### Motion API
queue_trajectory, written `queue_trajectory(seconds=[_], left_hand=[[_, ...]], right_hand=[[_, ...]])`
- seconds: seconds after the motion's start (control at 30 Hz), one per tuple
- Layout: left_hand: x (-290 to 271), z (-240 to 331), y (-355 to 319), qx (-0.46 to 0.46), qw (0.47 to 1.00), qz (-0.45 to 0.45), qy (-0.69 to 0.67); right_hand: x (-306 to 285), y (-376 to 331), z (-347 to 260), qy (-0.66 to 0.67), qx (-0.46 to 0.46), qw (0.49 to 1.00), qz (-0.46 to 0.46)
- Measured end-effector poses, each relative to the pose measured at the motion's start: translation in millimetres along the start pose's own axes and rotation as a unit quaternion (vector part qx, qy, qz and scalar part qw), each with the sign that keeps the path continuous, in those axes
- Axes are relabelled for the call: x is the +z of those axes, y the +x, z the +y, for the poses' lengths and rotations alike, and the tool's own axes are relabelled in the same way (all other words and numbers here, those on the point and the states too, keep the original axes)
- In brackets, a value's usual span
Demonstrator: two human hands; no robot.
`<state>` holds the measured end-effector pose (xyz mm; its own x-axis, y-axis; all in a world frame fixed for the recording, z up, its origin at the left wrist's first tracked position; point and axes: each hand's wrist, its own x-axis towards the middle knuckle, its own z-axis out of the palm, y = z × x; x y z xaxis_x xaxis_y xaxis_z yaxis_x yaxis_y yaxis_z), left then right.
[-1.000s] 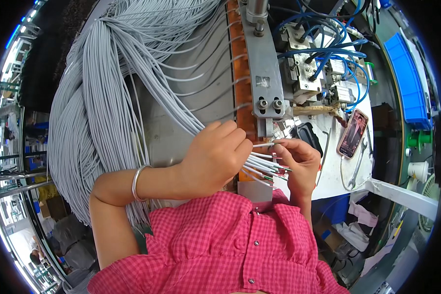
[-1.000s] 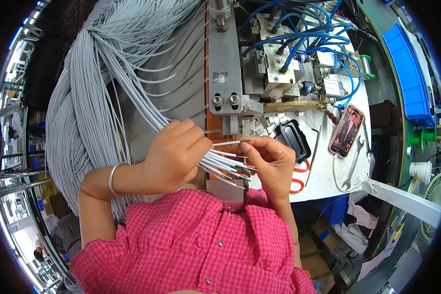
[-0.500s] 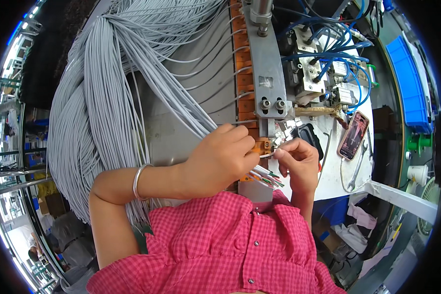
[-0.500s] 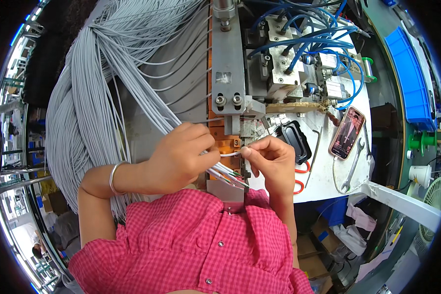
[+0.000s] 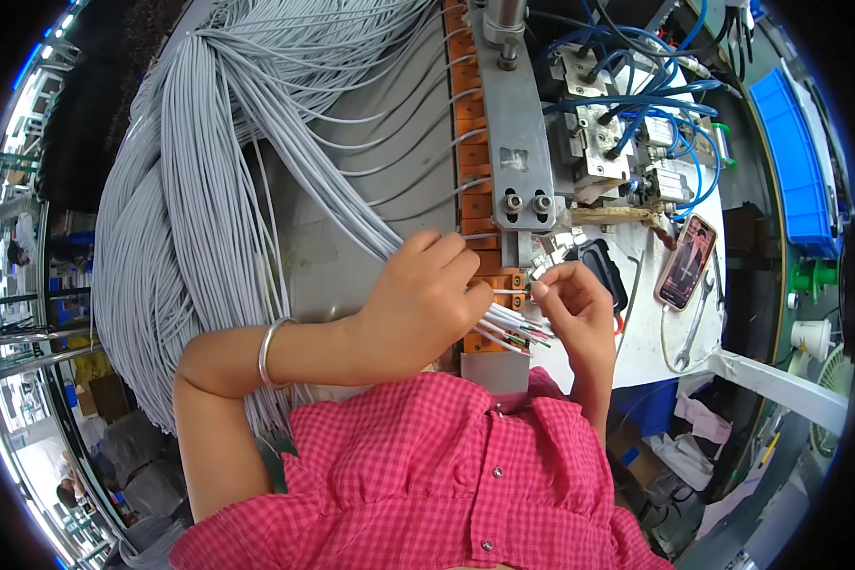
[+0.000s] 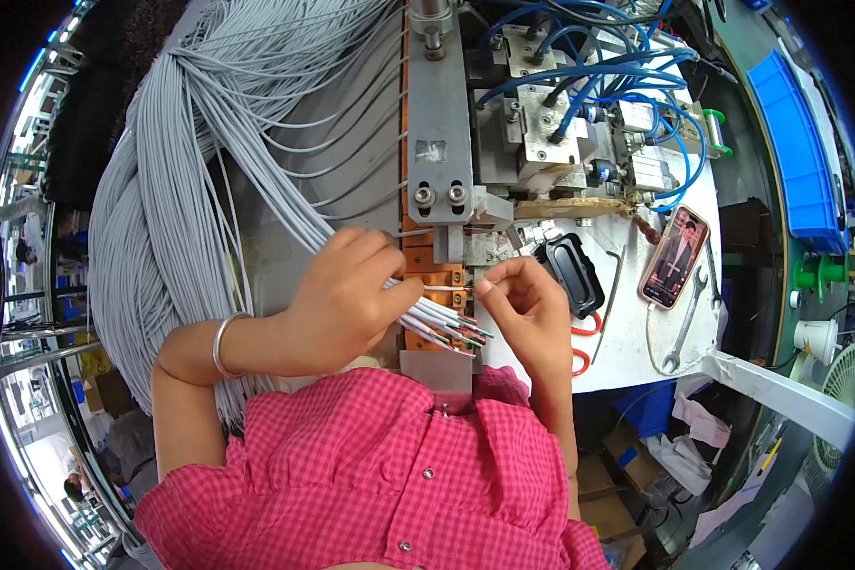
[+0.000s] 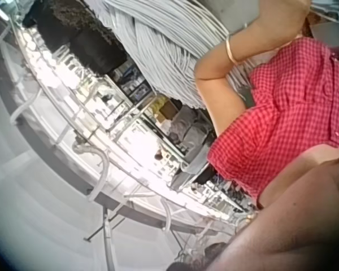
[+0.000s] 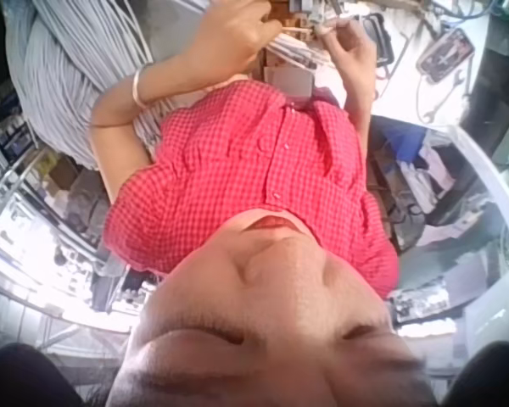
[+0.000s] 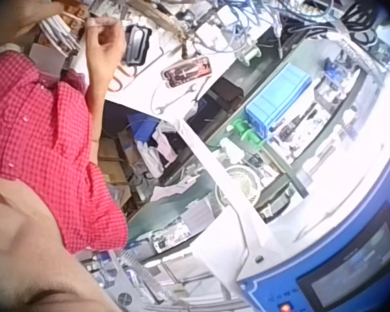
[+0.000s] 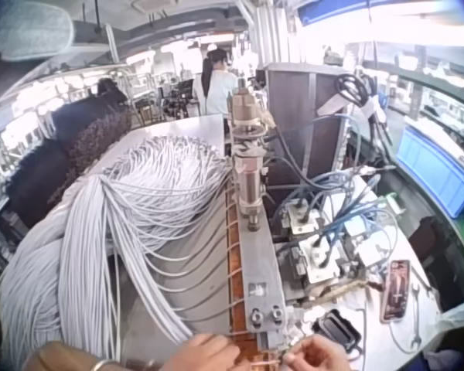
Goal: The person arranges a large bundle of cables on the table, then inserts the ends of the wires one by one into a machine.
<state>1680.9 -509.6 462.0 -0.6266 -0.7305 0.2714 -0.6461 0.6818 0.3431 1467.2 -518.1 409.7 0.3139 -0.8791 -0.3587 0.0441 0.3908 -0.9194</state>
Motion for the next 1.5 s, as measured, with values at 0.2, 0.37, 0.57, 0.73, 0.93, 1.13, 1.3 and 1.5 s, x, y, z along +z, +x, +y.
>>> queue_trajectory(seconds=[0.2, 0.37, 0.57, 0.73, 0.93, 1.13, 1.3, 1.5], left_hand=[[-5.6, 4.3, 3.7, -0.010, 1.000, 0.009, -0.013], [-3.5, 3.1, 0.9, 0.007, 1.000, 0.018, -0.019], [-9.4, 4.4, 5.3, -0.012, 0.999, 0.003, -0.040], [-6.5, 2.2, 2.9, -0.007, 0.999, 0.001, -0.045], [-3.3, 2.7, 5.8, 0.003, 0.999, -0.002, -0.036], [2.3, 0.7, 4.6, 0.011, 1.000, 0.012, -0.012], [-3.6, 3.5, 2.0, -0.019, 0.999, -0.046, -0.003], [2.2, 1.8, 3.9, 0.012, 1.000, 0.001, 0.025]], right_hand=[[14.5, -6.3, -9.2, -0.001, -0.145, 0.989, 0.034], [16.1, -8.8, -10.7, 0.042, -0.101, 0.991, 0.071], [5.3, -5.1, -3.2, 0.119, -0.071, 0.989, -0.054], [8.4, -8.1, -12.5, 0.099, -0.078, 0.989, -0.077], [7.1, -7.2, -10.8, 0.025, -0.083, 0.996, 0.022], [3.9, 3.2, 5.7, 0.017, -0.064, 0.996, 0.053], [-1.1, 5.5, 4.5, 0.070, 0.000, 0.996, -0.061], [4.9, -2.1, 1.2, -0.014, -0.042, 0.998, 0.052]])
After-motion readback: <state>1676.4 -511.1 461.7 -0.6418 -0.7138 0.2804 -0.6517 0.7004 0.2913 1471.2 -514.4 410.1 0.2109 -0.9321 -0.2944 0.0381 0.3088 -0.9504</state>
